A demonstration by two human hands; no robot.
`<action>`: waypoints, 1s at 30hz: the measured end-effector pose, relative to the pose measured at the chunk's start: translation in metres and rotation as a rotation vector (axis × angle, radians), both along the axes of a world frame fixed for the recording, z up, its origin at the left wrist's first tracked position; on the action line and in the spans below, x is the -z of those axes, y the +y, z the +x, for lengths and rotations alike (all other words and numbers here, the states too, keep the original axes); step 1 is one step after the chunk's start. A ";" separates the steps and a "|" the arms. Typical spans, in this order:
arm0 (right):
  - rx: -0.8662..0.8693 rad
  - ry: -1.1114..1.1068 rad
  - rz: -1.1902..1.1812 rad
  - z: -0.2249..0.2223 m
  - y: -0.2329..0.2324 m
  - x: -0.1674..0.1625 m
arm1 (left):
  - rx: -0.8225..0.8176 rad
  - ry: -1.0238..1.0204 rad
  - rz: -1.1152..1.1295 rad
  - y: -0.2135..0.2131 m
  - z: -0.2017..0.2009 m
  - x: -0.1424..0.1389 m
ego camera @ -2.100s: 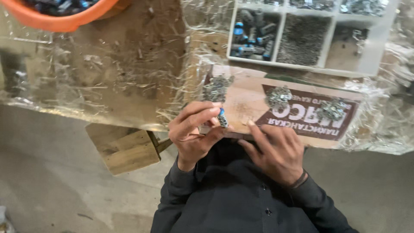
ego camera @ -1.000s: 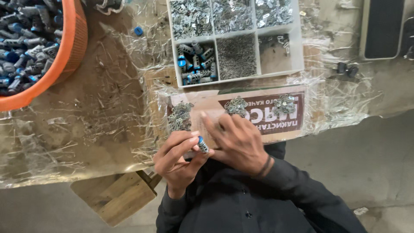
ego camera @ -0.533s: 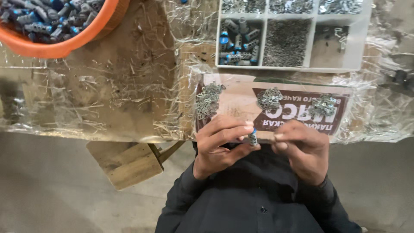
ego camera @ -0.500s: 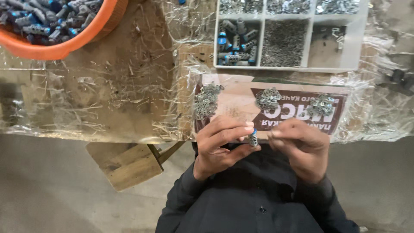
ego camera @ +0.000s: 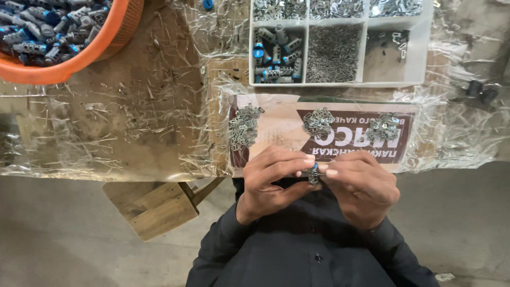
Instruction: The person picks small metal fitting components from a compartment box and an orange basket, fits them together by hand, and places completed assemblies on the table. They repeat this assembly cycle throughout the episode, occasionally reaching into the box for more parts.
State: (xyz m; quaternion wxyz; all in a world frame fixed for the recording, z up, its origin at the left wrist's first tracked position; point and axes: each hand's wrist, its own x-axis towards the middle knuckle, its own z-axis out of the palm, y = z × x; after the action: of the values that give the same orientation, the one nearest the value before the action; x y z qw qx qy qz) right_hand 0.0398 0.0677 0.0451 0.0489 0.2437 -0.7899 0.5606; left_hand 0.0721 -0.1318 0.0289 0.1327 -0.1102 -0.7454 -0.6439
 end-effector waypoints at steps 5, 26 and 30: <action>0.006 0.007 -0.010 0.002 0.008 0.002 | 0.010 0.045 -0.043 0.004 -0.002 0.000; -0.105 -0.449 -0.226 0.004 0.019 0.004 | -0.014 -0.042 -0.060 0.018 -0.002 -0.002; 0.016 -0.510 -0.069 0.008 0.025 0.008 | 0.042 -0.028 -0.063 0.019 0.000 0.001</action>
State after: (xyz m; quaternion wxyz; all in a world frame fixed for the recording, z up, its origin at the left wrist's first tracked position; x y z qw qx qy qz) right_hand 0.0482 0.0923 0.0376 -0.1390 0.0862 -0.7591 0.6301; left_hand 0.0718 -0.1124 0.0284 0.1053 -0.1207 -0.7646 -0.6243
